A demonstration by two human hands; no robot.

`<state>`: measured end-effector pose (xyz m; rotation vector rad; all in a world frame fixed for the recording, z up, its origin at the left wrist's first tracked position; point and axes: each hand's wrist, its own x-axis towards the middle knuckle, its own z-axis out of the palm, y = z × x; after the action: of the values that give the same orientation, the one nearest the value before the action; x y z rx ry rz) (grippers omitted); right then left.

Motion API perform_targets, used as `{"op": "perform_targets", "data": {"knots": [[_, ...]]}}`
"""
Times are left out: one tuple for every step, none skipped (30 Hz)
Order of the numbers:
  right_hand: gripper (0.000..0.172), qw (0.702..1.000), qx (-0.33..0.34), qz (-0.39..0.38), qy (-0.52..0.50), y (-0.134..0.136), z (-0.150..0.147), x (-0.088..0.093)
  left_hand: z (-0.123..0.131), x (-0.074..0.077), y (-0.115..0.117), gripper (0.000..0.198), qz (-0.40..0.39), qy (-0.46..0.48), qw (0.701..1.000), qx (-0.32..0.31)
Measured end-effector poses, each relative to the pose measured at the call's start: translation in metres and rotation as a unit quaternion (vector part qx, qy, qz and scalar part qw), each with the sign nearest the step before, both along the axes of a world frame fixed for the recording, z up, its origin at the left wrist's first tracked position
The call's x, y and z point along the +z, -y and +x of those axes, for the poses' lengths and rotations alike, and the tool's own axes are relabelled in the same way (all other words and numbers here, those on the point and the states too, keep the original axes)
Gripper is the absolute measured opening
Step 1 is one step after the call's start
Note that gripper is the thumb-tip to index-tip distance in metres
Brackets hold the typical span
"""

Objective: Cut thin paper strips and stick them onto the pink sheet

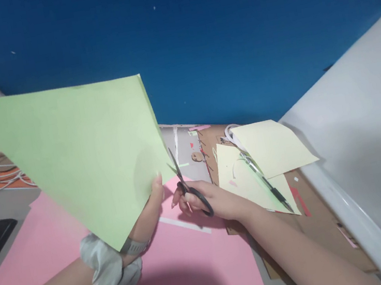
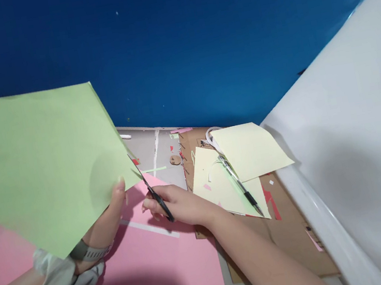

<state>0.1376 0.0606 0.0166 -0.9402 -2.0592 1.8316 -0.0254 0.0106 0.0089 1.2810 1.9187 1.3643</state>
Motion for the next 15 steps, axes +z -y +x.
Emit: {"op": "perform_targets", "data": {"knots": [[0.048, 1.0, 0.001, 0.0, 0.0, 0.0001, -0.0001, 0.0002, -0.0003, -0.0008, -0.0001, 0.052, 0.0, -0.004, 1.0, 0.001], [0.047, 1.0, 0.002, 0.0, -0.001, 0.0001, -0.0001, 0.0004, -0.0007, -0.0017, -0.0001, 0.053, 0.001, -0.01, 1.0, 0.001], [0.047, 1.0, 0.002, 0.0, -0.001, 0.0002, -0.0002, 0.0007, -0.0011, -0.0025, 0.0, 0.054, 0.001, -0.011, 1.0, -0.001], [0.047, 1.0, 0.002, 0.0, -0.001, 0.0003, -0.0002, 0.0009, -0.0015, -0.0032, 0.0002, 0.055, 0.0, -0.011, 1.0, -0.005], [0.047, 1.0, 0.0, 0.0, 0.0, 0.0003, -0.0002, 0.0011, -0.0019, -0.0037, 0.0004, 0.055, -0.002, -0.007, 1.0, -0.012], [0.047, 1.0, -0.001, -0.001, -0.001, 0.0003, -0.0002, 0.0012, -0.0023, -0.004, 0.0005, 0.055, -0.004, 0.001, 1.0, -0.019], [0.047, 1.0, -0.002, -0.003, -0.002, 0.0002, -0.0001, 0.0012, -0.0026, -0.0041, 0.0007, 0.054, -0.007, 0.009, 1.0, -0.024], [0.047, 1.0, -0.004, -0.004, -0.003, 0.0, 0.0001, 0.001, -0.0028, -0.0041, 0.0007, 0.053, -0.01, 0.017, 0.999, -0.027], [0.046, 1.0, -0.005, -0.006, -0.004, -0.0002, 0.0003, 0.0007, -0.003, -0.004, 0.0006, 0.052, -0.012, 0.023, 0.999, -0.029], [0.046, 1.0, -0.004, -0.008, -0.004, -0.0005, 0.0005, 0.0003, -0.003, -0.004, 0.0003, 0.052, -0.015, 0.027, 0.999, -0.03], [0.045, 1.0, -0.004, -0.009, -0.002, -0.0007, 0.0007, -0.0003, -0.003, -0.0041, 0.0, 0.052, -0.018, 0.032, 0.999, -0.031], [0.045, 1.0, -0.003, -0.01, 0.001, -0.0009, 0.0008, -0.001, -0.0031, -0.0044, -0.0003, 0.053, -0.02, 0.032, 0.999, -0.032], [0.045, 1.0, -0.003, -0.012, 0.004, -0.0011, 0.001, -0.0017, -0.0031, -0.0049, -0.0006, 0.054, -0.021, 0.032, 0.999, -0.032], [0.044, 1.0, -0.003, -0.013, 0.005, -0.0012, 0.0011, -0.0025, -0.0033, -0.0057, -0.0009, 0.055, -0.024, 0.041, 0.998, -0.04], [0.044, 1.0, -0.004, -0.016, 0.005, -0.0012, 0.0011, -0.0032, -0.0036, -0.0065, -0.0011, 0.054, -0.029, 0.059, 0.997, -0.051]]}}
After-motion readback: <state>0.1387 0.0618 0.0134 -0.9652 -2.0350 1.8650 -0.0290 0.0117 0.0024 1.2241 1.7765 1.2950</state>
